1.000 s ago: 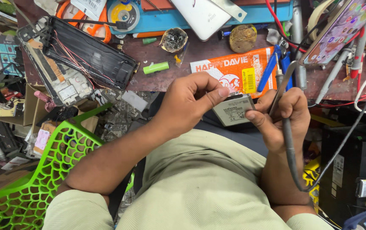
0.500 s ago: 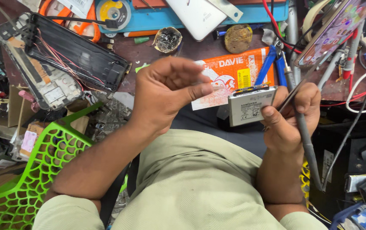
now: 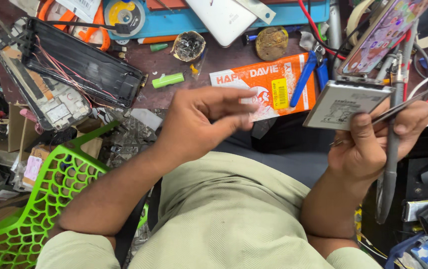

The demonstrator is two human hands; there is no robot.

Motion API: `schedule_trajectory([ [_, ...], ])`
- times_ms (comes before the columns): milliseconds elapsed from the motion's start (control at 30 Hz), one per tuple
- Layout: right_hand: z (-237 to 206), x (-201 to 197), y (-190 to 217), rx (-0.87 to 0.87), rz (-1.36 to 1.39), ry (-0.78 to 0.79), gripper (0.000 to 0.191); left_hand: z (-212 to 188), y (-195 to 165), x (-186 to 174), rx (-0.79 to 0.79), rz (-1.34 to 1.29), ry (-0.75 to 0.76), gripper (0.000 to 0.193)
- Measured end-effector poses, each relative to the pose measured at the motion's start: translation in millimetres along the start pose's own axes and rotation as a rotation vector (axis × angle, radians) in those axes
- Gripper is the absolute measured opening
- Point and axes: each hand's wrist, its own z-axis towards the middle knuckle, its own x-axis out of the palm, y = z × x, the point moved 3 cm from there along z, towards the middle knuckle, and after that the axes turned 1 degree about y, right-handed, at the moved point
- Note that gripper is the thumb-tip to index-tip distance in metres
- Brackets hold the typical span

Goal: The person solders a connector onto a Samsung smartphone battery using a soldering iron and solder wire, then uses tweezers to adjust the connector. The person also briefly handles a smartphone and a multimeter probe.

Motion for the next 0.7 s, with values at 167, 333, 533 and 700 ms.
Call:
schedule_trajectory([
  [167, -2, -7, 2, -0.022, -0.009, -0.015, 0.05, -4, 6, 13, -0.08, 0.569, 0.188, 0.022],
  [333, -7, 0, 0, 0.002, -0.012, -0.025, 0.051, -12, 9, 36, 0.389, 0.735, 0.332, 0.021],
  [533, -35, 25, -15, 0.056, 0.027, 0.034, 0.053, -5, 41, 27, 0.136, 0.411, -0.054, 0.036],
  [700, -36, 23, -28, -0.059, -0.232, 0.082, 0.048, 5, 56, 8, 0.06, -0.006, -0.121, 0.018],
])
